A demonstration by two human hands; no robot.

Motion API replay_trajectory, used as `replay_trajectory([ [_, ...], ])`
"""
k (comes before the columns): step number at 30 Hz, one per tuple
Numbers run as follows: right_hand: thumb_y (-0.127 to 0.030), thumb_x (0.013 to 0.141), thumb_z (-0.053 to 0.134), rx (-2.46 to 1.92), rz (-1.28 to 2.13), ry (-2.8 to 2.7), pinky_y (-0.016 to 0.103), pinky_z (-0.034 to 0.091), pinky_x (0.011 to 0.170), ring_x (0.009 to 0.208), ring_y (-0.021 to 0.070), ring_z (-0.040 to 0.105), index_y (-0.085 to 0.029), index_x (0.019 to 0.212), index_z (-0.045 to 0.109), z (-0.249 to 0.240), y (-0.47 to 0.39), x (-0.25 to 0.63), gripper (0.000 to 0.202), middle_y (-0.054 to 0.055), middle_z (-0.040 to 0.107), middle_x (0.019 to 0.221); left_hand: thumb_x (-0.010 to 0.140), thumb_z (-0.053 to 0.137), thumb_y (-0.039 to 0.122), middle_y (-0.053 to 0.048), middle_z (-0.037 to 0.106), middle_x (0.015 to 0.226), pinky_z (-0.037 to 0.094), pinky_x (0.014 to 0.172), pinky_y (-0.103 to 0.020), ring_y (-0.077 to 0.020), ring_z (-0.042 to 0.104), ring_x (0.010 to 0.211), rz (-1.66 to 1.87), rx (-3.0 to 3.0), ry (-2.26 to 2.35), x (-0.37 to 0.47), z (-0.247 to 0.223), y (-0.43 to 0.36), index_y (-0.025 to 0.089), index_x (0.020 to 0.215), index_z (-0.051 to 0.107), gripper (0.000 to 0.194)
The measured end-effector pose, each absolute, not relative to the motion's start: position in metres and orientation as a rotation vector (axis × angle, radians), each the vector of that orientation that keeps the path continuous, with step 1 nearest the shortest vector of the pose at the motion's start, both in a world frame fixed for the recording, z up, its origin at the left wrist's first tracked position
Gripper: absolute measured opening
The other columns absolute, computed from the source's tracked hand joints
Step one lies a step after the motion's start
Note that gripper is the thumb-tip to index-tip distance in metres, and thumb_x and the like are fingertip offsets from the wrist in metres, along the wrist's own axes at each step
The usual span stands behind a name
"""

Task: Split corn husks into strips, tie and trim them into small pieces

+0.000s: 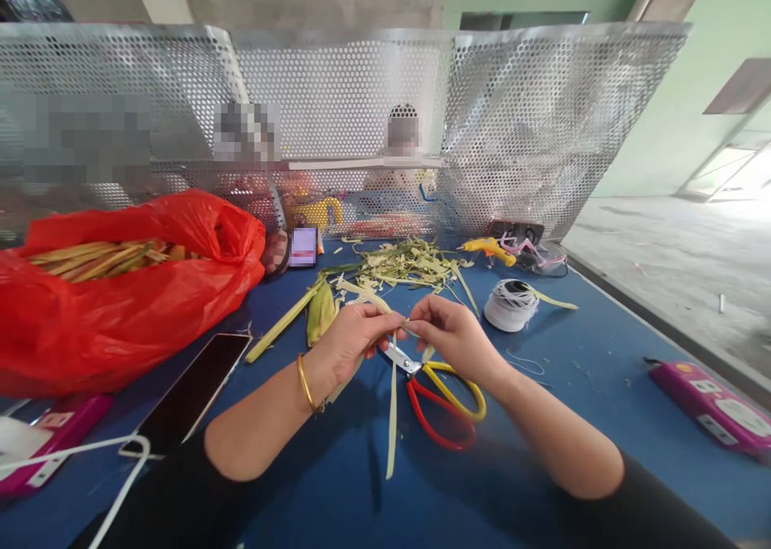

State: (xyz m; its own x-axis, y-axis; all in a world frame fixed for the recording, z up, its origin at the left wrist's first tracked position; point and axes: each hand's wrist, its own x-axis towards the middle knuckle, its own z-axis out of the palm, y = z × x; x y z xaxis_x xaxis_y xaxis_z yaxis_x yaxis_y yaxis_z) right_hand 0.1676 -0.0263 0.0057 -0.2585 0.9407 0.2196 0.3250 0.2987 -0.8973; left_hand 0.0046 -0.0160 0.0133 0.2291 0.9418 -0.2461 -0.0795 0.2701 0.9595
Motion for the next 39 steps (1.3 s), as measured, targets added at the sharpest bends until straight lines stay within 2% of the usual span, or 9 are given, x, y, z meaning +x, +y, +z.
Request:
replay_trajectory([
  [5,-0.022,0.079,0.054,-1.269,0.762,-1.930,0.022,0.032,0.048,0.048,0.0088,0.044,-0.019,0.069,0.050,0.010,-0.027,0.172,0.011,-0.007,0.047,0.052,0.060,0.074,0.021,-0.005,0.065,0.054,0.025,0.038,-0.019,-0.0062,0.044,0.040,0.845,1.060,1.107,0.006,0.015,-0.016,0.012,0.059,0.065,0.012],
  [12,-0.021,0.080,0.054,-1.265,0.636,-1.997,0.021,0.028,0.049,0.052,0.0086,0.038,-0.018,0.069,0.051,0.010,-0.024,0.174,0.012,-0.006,0.047,0.056,0.062,0.077,0.018,-0.004,0.066,0.057,0.027,0.039,-0.018,-0.0053,0.046,0.041,0.893,0.976,0.996,0.005,0.012,-0.015,0.012,0.068,0.069,0.012],
  [15,-0.023,0.080,0.054,-1.294,0.667,-1.960,0.021,0.028,0.049,0.051,0.0085,0.039,-0.019,0.069,0.050,0.009,-0.023,0.175,0.013,-0.007,0.045,0.055,0.072,0.070,0.023,-0.006,0.069,0.065,0.030,0.039,-0.018,-0.0066,0.051,0.044,0.873,0.920,0.937,0.003,0.012,-0.014,0.012,0.076,0.071,0.011],
  [19,-0.024,0.084,0.050,-1.269,0.713,-1.898,0.022,0.034,0.052,0.052,0.0091,0.046,-0.019,0.073,0.050,0.008,-0.022,0.176,0.012,-0.005,0.050,0.059,0.085,0.056,0.030,-0.010,0.071,0.071,0.033,0.039,-0.018,-0.0083,0.055,0.046,0.812,0.815,0.914,0.002,0.015,-0.013,0.011,0.078,0.071,0.025],
  [24,-0.024,0.086,0.053,-1.074,0.221,-1.870,0.027,0.041,0.066,0.074,0.0149,0.057,-0.019,0.083,0.060,0.012,-0.030,0.172,0.009,0.002,0.062,0.077,0.077,0.059,0.019,-0.009,0.071,0.072,0.038,0.042,-0.018,-0.0106,0.060,0.052,0.805,0.740,0.925,0.002,0.019,-0.014,0.012,0.080,0.073,0.015],
  [27,-0.021,0.091,0.048,-0.863,-0.202,-2.157,0.032,0.038,0.072,0.075,0.0159,0.057,-0.019,0.089,0.064,0.011,-0.038,0.166,0.016,0.004,0.063,0.080,0.068,0.062,0.010,-0.005,0.068,0.067,0.045,0.051,-0.020,-0.0107,0.059,0.055,0.842,0.711,0.892,0.005,0.017,-0.015,0.013,0.075,0.073,0.014],
  [30,-0.014,0.094,0.041,-0.712,-0.536,-2.426,0.034,0.036,0.074,0.076,0.0172,0.055,-0.017,0.090,0.064,0.006,-0.042,0.159,0.023,0.005,0.063,0.079,0.064,0.064,0.007,-0.004,0.068,0.069,0.044,0.056,-0.019,-0.0099,0.059,0.060,0.884,0.763,0.827,0.006,0.012,-0.015,0.012,0.074,0.073,0.015],
  [35,-0.012,0.096,0.036,-0.657,-0.770,-2.556,0.036,0.036,0.080,0.077,0.0182,0.052,-0.015,0.084,0.060,-0.002,-0.042,0.155,0.027,0.005,0.060,0.078,0.059,0.075,0.015,-0.003,0.066,0.067,0.041,0.054,-0.019,-0.0094,0.057,0.059,0.874,0.829,0.807,0.006,0.004,-0.014,0.012,0.072,0.072,0.014],
  [39,-0.011,0.095,0.036,-0.612,-0.766,-2.517,0.034,0.036,0.080,0.073,0.0169,0.051,-0.016,0.077,0.058,0.000,-0.042,0.155,0.029,0.003,0.058,0.073,0.058,0.078,0.016,-0.003,0.065,0.066,0.041,0.054,-0.018,-0.0094,0.057,0.059,0.882,0.841,0.827,0.006,0.005,-0.015,0.011,0.071,0.071,0.016],
])
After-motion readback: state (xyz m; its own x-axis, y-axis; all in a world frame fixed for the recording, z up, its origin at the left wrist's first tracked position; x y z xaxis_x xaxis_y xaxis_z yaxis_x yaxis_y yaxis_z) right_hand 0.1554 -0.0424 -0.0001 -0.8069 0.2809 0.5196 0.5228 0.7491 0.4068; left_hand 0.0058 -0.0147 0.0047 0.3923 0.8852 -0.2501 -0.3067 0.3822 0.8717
